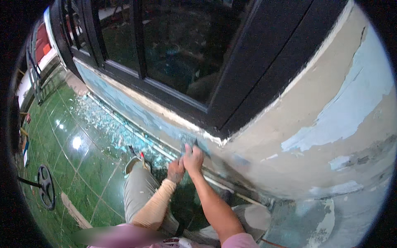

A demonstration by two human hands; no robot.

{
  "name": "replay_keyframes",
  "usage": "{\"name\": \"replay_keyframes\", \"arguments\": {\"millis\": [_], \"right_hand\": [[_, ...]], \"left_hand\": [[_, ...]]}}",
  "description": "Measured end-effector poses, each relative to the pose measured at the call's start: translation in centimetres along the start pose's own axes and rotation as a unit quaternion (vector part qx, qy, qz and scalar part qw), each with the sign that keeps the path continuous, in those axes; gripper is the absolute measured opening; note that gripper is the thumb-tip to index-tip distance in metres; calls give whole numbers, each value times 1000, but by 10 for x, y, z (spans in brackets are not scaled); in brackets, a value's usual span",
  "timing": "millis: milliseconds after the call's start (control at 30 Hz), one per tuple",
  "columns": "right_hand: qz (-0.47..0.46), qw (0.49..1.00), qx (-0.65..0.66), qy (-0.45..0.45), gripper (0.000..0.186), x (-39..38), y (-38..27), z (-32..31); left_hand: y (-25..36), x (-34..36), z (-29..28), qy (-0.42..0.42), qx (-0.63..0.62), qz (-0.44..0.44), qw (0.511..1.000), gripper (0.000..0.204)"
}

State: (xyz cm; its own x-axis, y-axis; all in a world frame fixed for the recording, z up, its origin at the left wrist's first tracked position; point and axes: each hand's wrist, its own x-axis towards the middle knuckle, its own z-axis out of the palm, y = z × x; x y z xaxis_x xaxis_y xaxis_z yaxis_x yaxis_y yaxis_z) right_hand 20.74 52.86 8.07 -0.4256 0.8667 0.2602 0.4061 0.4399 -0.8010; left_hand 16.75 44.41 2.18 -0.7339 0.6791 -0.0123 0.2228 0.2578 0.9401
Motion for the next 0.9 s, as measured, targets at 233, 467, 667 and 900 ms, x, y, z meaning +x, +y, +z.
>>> {"name": "replay_keyframes", "arguments": {"millis": [233, 467, 667, 900], "right_hand": [[14, 1000, 22, -10, 33, 2, 3, 1], [-7, 1000, -24, 10, 36, -1, -4, -9], [22, 1000, 5, 7, 36, -15, -14, -21], [-5, 1000, -20, 1, 37, 16, -1, -7]], "left_hand": [[-2, -6, 3, -15, 5, -8, 1000, 32], [0, -6, 8, 7, 88, 132, 987, 22], [29, -2, -6, -41, -36, -28, 998, 37], [4, 11, 10, -12, 30, 17, 999, 33]]}}
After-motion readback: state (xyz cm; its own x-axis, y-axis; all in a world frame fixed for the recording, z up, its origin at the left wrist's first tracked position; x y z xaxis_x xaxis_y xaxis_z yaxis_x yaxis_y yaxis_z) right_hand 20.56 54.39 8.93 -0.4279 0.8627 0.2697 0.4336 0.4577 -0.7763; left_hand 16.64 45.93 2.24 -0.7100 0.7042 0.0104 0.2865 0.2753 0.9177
